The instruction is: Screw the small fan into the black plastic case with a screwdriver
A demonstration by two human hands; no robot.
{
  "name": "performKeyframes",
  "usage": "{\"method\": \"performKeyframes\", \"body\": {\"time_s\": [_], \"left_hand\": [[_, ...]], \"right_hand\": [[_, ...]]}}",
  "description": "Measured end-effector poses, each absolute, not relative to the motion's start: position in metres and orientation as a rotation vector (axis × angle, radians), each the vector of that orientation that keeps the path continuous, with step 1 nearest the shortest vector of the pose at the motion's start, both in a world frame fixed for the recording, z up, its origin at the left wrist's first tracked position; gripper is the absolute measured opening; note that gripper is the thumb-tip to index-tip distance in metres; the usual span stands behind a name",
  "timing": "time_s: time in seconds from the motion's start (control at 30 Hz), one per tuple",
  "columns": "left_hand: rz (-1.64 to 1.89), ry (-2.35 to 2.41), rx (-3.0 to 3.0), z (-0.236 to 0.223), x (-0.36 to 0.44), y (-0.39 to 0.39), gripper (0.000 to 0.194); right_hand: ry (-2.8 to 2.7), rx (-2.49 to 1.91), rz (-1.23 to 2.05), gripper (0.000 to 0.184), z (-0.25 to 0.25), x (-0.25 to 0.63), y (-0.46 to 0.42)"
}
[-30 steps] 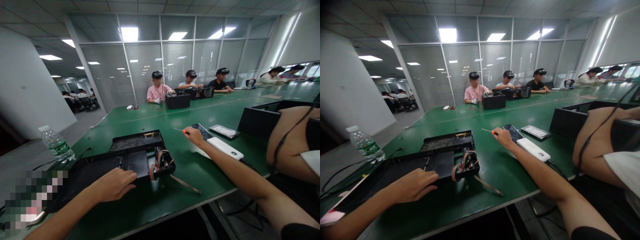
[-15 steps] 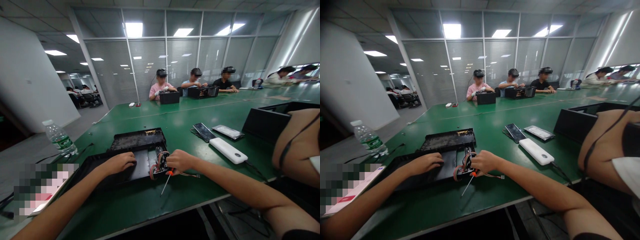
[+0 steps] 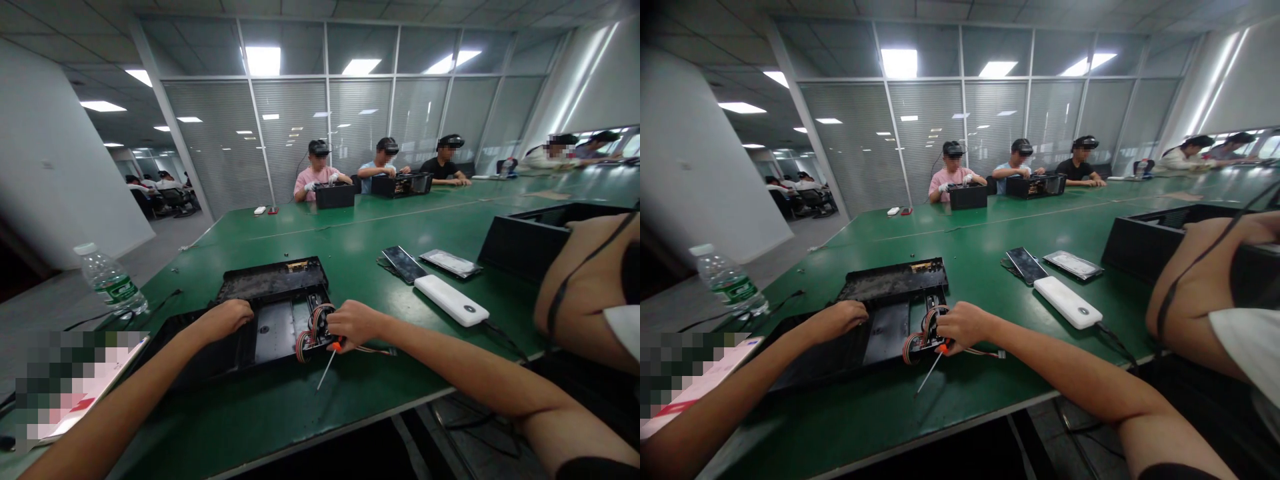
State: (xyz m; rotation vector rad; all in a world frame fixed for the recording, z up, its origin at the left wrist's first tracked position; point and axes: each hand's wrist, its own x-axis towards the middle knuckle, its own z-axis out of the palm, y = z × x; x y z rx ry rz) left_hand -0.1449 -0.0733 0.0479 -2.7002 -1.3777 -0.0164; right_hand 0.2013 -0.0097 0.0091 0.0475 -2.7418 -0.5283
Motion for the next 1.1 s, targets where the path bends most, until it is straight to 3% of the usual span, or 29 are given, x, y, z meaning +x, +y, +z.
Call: {"method": "performKeyframes", "body": {"time_s": [0.2,0.4,0.6,1.1], "left_hand": [[-0.404,-1.124,-2.643,0.063,-0.089,-0.032,0.024],[-0.488,-1.008,-2.726,0.039,-0.035,0.012,0.023],[-0.626,-1.138,-2.770,0.018,-0.033,0.016,0.021],[-0.613,-1.161,-2.837,0.020,-0.034,0.010,0.017]], "right_hand": [[-2.717,0.023,-0.522,0.036,0.008,0.198,-0.013],[-2.724,-0.003,-0.520,0.036,0.008,0.198,-0.012],[-2.688,-0.010,-0.484,0.036,0.007,0.199,-0.009],[-2.685,-0.010,-0.472,0.037,0.007,0.200,-0.008]]}}
